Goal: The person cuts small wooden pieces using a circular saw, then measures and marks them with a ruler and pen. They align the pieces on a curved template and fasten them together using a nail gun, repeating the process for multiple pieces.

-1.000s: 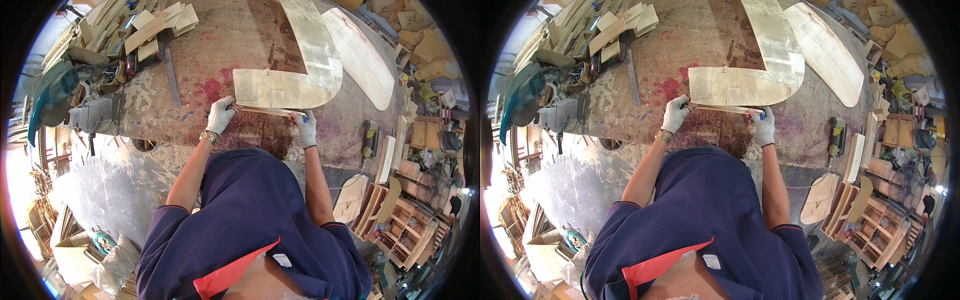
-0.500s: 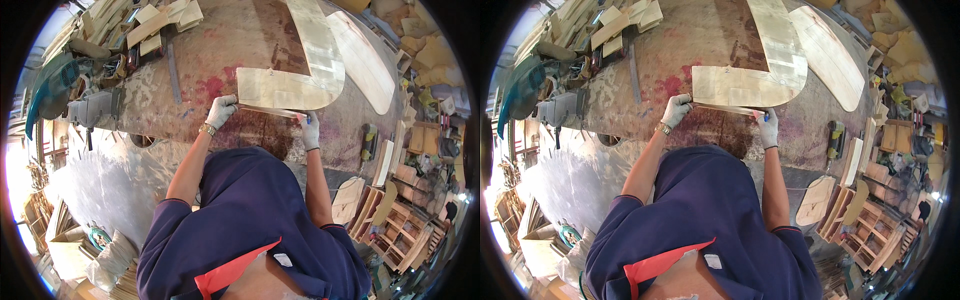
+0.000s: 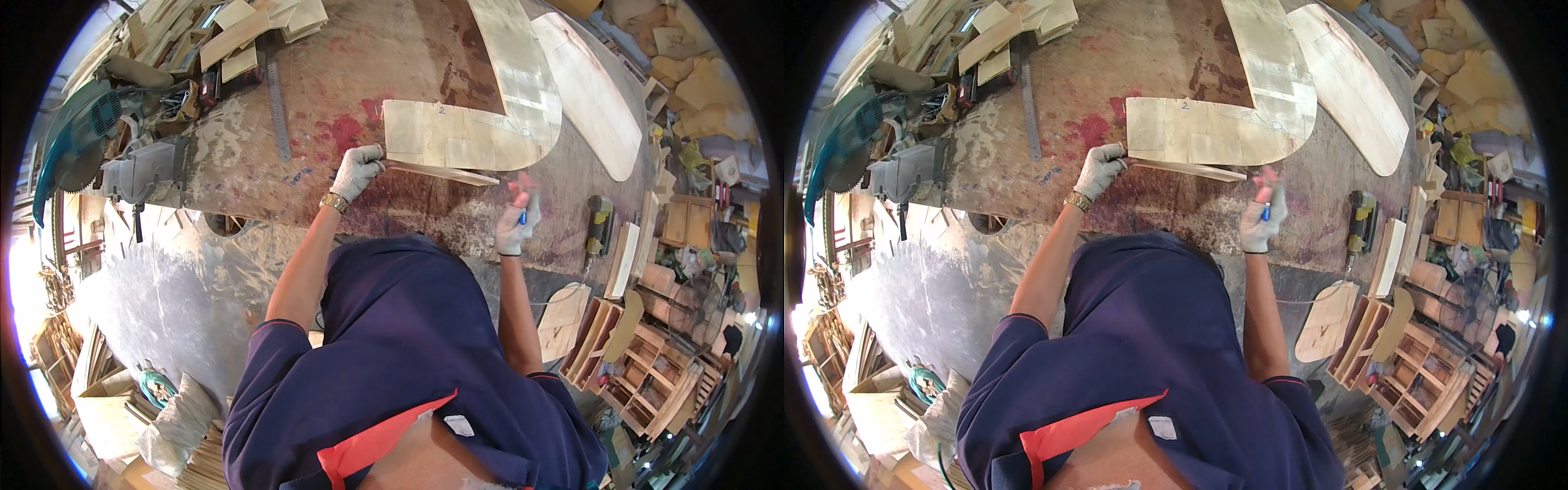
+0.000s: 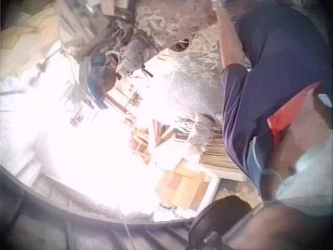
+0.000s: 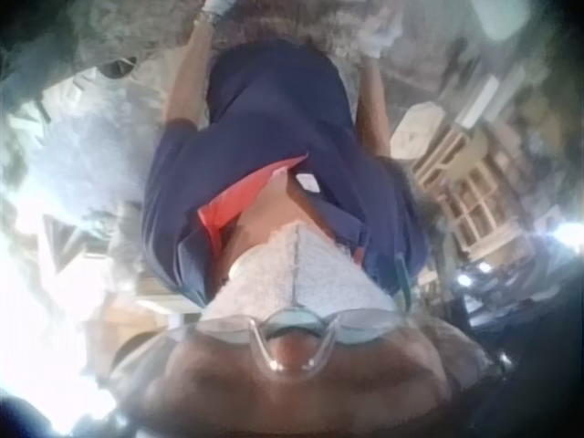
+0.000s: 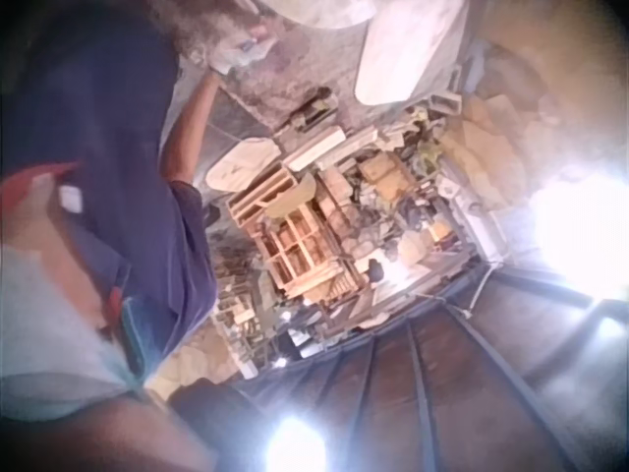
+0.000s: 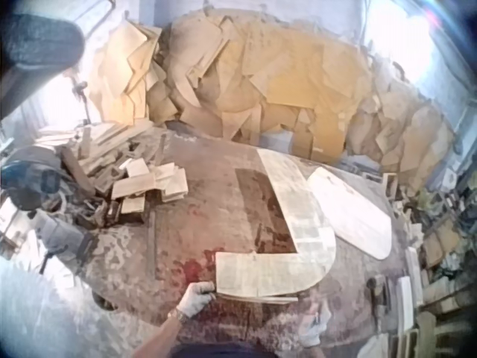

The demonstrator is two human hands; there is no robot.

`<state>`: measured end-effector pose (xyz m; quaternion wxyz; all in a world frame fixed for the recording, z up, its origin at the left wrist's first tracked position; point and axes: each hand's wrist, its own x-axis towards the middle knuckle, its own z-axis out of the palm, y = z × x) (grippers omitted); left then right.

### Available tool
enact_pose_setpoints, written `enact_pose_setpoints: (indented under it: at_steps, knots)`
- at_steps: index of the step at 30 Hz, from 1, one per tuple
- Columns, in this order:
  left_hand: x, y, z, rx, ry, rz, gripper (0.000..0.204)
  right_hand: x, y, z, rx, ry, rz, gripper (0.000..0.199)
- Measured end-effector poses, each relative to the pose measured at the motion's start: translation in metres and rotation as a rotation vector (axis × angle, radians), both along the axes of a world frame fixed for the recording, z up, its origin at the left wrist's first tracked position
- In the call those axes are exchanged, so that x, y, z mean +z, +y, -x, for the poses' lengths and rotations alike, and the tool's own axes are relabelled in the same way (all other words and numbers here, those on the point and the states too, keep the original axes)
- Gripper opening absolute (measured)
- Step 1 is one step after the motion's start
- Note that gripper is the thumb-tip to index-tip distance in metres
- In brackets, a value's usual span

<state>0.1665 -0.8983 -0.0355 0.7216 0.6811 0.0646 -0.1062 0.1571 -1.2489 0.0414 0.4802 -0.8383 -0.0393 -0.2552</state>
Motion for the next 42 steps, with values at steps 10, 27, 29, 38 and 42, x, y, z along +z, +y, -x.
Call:
enact_pose_setpoints:
  at_steps: [10, 27, 29, 38, 42]
  knots:
    - [-0.023, -0.001, -0.003, 0.024, -0.111, -0.011, 0.013, -0.014, 0.072, -0.019, 0.376, -0.201, 0.311, 0.012]
    - [-0.001, -0.006, 0.0, 0.043, -0.147, -0.15, 0.008, -0.06, 0.088, -0.02, 0.366, -0.197, 0.315, 0.018]
    - [0.001, -0.005, -0.001, 0.028, -0.143, -0.178, 0.006, -0.062, 0.089, -0.02, 0.359, -0.19, 0.306, 0.018]
    - [0.006, -0.01, 0.001, 0.082, -0.147, -0.171, 0.025, -0.06, 0.09, -0.019, 0.347, -0.136, 0.272, 0.016]
    - [0.008, -0.009, 0.0, 0.072, -0.128, -0.191, 0.026, -0.06, 0.091, -0.019, 0.339, -0.144, 0.276, 0.017]
